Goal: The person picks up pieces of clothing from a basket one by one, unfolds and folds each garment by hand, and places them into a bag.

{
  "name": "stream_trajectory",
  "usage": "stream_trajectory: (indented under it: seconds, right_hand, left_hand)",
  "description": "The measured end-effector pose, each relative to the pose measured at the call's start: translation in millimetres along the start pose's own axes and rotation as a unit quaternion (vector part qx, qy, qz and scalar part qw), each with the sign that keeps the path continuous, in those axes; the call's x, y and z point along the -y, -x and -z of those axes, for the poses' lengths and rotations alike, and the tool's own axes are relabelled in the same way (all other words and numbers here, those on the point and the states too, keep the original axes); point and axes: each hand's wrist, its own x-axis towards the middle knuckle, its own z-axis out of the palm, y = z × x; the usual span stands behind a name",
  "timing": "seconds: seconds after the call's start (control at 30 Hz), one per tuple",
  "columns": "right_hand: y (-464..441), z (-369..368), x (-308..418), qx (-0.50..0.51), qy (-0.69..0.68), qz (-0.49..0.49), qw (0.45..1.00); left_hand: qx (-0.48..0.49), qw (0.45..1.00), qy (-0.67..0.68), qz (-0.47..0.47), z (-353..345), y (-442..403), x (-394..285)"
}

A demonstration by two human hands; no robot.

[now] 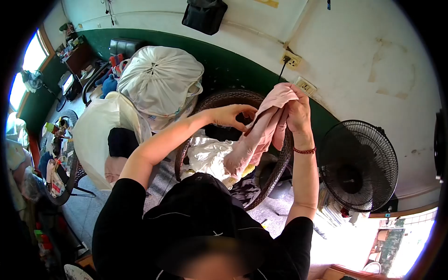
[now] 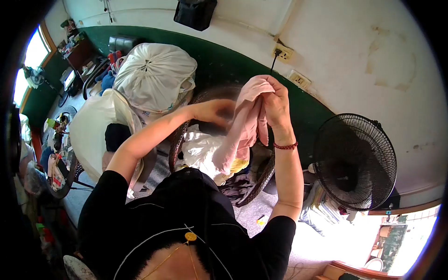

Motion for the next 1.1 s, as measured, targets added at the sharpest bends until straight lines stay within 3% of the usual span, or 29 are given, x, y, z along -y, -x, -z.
stream_trajectory:
  seconds: [0.1,0.13,0.2,0.27,0.3,0.33,0.4,0.43,0.5,0.57,0.7,0.83,1.1]
  right_hand:
    - [-1,3,12,-0.004,-0.02,0.003,1.0]
    - [0,6,15,-0.011,-0.016,0.011,1.0]
    - [1,28,19,0.006,0.018,0.02,1.0]
    - [7,44,27,-0.094,0.167,0.071,0.979]
    - [10,51,36,-0.122,0.221,0.076,0.965]
    - [12,67,41,-0.104,0.293,0.12,0.943]
    - [24,107,45,-0.13,0.395,0.053,0.908]
    - [28,115,45,-0.132,0.373,0.039,0.918]
    - [31,131,40,-0.133,0.409,0.036,0.902]
    - [30,131,42,-0.135,0.467,0.031,0.873]
    - [20,132,52,-0.156,0.445,0.029,0.881]
    - [8,144,52,-0.164,0.483,0.075,0.857]
    - [-6,134,46,-0.208,0.461,0.123,0.854]
  left_hand:
    - [-0.022,0.992,-0.118,-0.027,-9,-11,29]
    - [-0.033,0.999,0.021,0.003,-21,-13,41]
    - [-0.014,0.985,0.006,0.173,-24,-7,1]
    - [-0.049,0.976,0.083,0.197,-7,-13,34]
    - [-0.142,0.99,-0.008,-0.012,4,-16,52]
    - [-0.218,0.975,0.003,0.034,20,-19,42]
    - [-0.31,0.95,0.031,0.038,59,-19,1]
    - [-0.31,0.95,0.002,-0.022,88,-22,10]
    - [-0.33,0.938,-0.102,-0.013,100,-21,-47]
    - [-0.301,0.932,-0.193,-0.068,123,-30,-64]
    - [-0.293,0.905,-0.285,-0.12,138,-28,-109]
    - [-0.29,0.865,-0.399,-0.089,167,-24,-116]
    - [-0.298,0.87,-0.392,-0.027,178,-1,-104]
